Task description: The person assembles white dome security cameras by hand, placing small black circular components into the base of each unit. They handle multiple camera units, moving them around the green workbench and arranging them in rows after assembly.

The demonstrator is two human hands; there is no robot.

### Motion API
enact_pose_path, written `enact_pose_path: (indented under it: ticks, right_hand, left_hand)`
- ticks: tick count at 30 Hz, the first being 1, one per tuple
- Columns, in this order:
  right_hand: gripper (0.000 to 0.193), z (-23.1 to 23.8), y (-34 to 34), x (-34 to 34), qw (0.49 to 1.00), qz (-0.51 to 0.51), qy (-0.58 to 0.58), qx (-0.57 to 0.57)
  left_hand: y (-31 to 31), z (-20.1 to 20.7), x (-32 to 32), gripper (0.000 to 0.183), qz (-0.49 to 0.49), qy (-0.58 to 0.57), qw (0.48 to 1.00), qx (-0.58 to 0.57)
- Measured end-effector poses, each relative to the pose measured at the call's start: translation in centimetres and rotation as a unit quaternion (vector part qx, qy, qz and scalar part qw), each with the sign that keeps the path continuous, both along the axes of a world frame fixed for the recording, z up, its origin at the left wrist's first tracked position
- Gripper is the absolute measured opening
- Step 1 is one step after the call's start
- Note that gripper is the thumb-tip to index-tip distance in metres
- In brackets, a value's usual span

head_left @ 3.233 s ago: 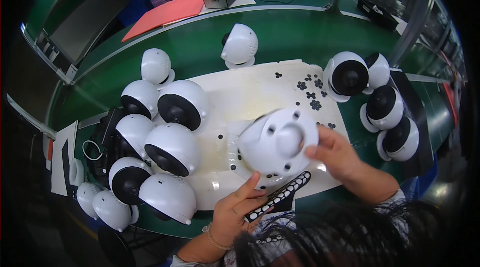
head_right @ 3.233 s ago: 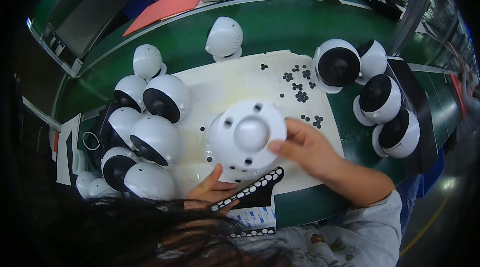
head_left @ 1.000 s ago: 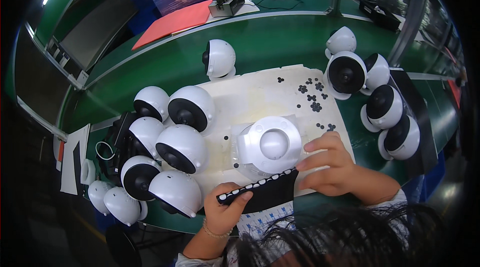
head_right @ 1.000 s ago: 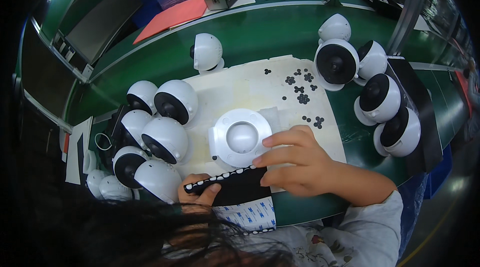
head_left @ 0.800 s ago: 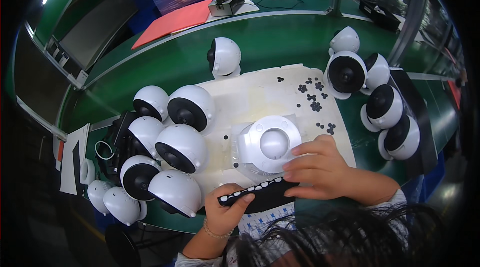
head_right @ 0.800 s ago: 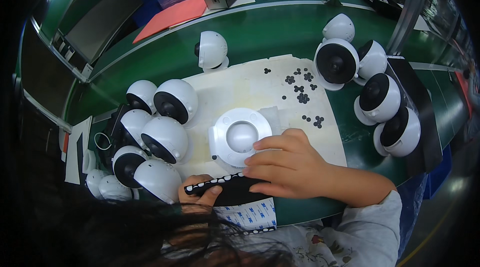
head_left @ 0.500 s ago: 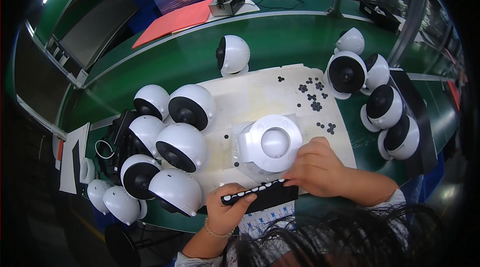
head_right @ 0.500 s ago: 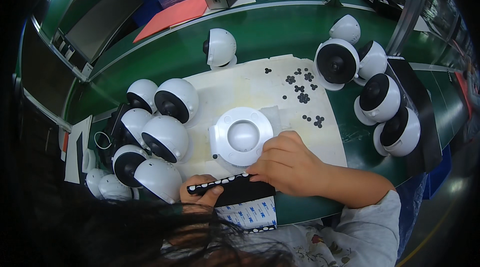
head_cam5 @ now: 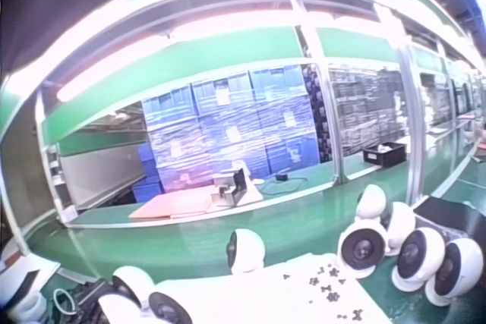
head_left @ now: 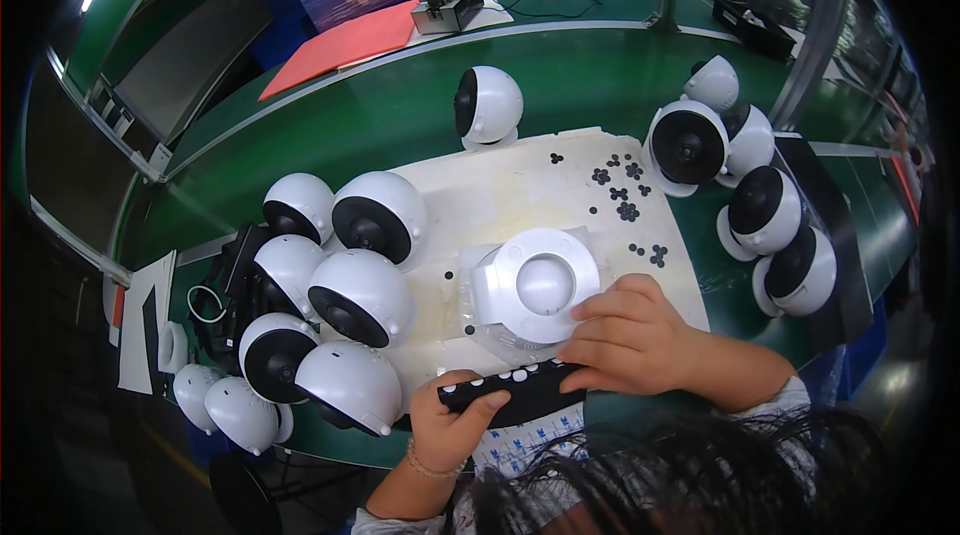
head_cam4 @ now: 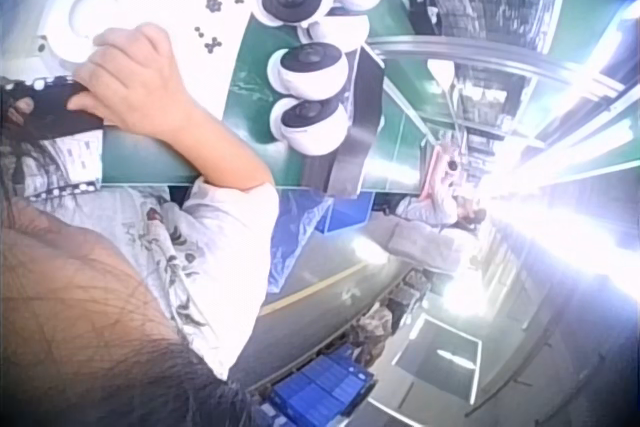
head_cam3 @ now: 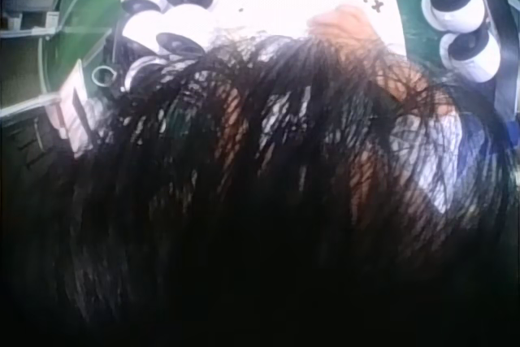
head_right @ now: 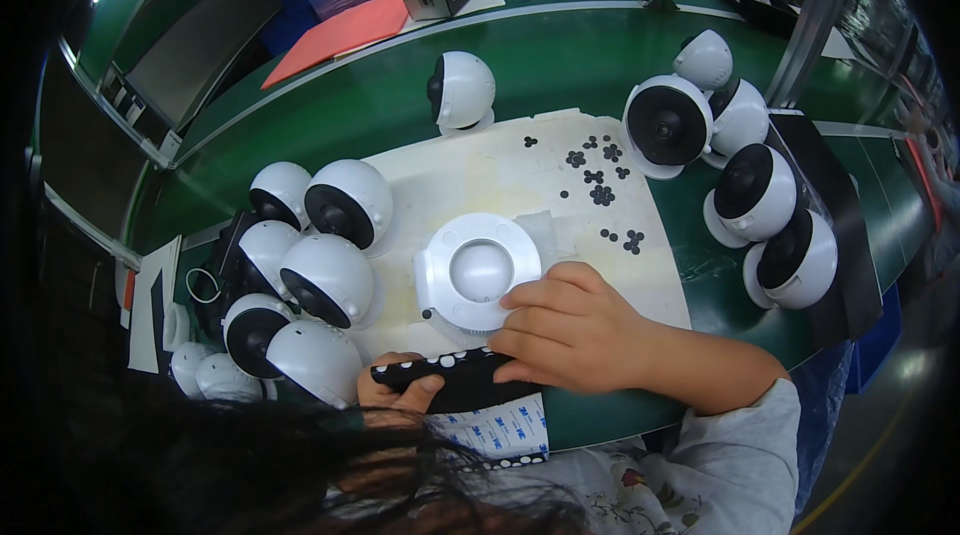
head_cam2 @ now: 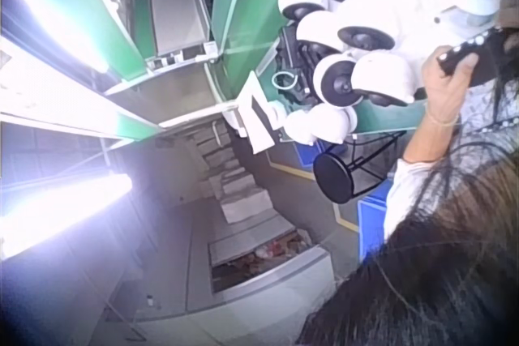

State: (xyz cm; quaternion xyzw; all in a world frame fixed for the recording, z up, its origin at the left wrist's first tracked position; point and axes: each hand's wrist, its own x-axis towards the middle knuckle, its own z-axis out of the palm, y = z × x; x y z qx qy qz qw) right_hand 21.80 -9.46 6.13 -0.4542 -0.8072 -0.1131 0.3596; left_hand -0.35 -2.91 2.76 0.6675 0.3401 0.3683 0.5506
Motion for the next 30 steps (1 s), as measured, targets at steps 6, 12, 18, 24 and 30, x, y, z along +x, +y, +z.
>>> enact_pose_path:
  ticks: [6, 12, 18, 24, 30]
  right_hand:
    - [0.016, 0.0, 0.0, 0.1, 1.000, 0.018, 0.006, -0.009]
    - [0.016, 0.4, 0.0, 0.5, 0.992, 0.037, 0.077, -0.088]
    - [0.032, 0.8, 1.3, 2.9, 0.961, 0.120, 0.214, -0.130]
    - [0.089, -3.7, 16.7, 9.2, 0.897, -0.309, 0.310, -0.056]
    - [0.095, -3.3, 24.3, 13.4, 0.770, -0.301, 0.557, -0.085]
  left_hand:
    - [0.1, -0.9, -0.4, 0.018, -0.009, 0.017, 0.998, 0.059]
    - [0.4, -0.4, -0.2, 0.018, -0.046, 0.037, 0.993, 0.097]
    - [0.5, -0.1, -0.3, 0.016, -0.058, 0.018, 0.992, 0.109]
    - [1.4, -2.0, -0.8, 0.017, -0.147, 0.026, 0.974, 0.170]
    - [1.6, -1.1, -0.9, 0.020, -0.128, 0.064, 0.977, 0.160]
